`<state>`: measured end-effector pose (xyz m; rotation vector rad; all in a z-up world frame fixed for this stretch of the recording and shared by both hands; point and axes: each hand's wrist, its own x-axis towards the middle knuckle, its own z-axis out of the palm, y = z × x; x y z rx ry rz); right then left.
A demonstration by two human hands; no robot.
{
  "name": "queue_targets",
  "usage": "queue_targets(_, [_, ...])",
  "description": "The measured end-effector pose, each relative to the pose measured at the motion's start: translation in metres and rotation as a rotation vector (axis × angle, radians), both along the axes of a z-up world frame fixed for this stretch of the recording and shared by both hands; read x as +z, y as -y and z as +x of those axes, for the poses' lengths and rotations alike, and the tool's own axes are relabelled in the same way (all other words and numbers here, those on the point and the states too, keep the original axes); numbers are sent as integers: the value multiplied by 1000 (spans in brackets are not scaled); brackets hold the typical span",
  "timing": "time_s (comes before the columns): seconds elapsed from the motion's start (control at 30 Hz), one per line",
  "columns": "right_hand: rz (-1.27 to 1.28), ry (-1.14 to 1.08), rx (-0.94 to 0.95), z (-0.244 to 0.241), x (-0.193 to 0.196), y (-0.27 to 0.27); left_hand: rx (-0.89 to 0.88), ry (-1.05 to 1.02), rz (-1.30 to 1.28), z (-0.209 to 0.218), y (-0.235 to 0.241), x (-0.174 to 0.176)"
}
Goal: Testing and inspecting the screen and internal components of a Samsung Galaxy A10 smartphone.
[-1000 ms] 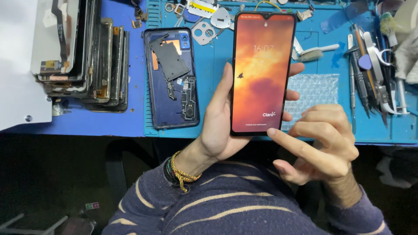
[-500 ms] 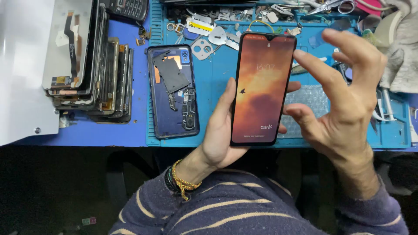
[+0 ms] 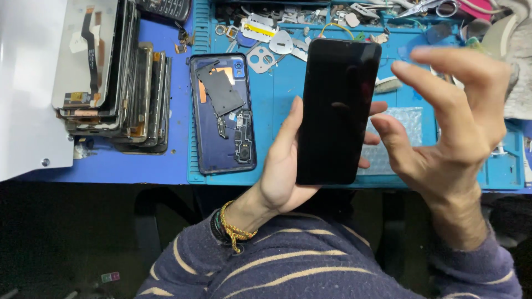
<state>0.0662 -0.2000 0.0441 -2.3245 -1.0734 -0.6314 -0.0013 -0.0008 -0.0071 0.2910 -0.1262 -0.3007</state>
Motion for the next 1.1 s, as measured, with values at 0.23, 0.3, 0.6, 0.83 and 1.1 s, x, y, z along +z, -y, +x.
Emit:
queue_targets(0.23, [113, -88, -52, -37, -14, 3, 34, 58, 17, 0, 0, -4])
queue_targets(0.3, [58, -126, 16, -41, -11, 0, 26, -9, -9, 0, 2, 2])
queue_targets(0.6, [-58, 23, 133, -37, -6, -18, 41, 32, 35, -2, 0, 0])
queue_targets(0.83, [42, -11, 32, -37, -18, -13, 35, 31, 16, -1, 0, -1])
queue_targets(1.1, [202, -80, -7, -37, -28, -9, 23, -10, -4, -1, 2, 2])
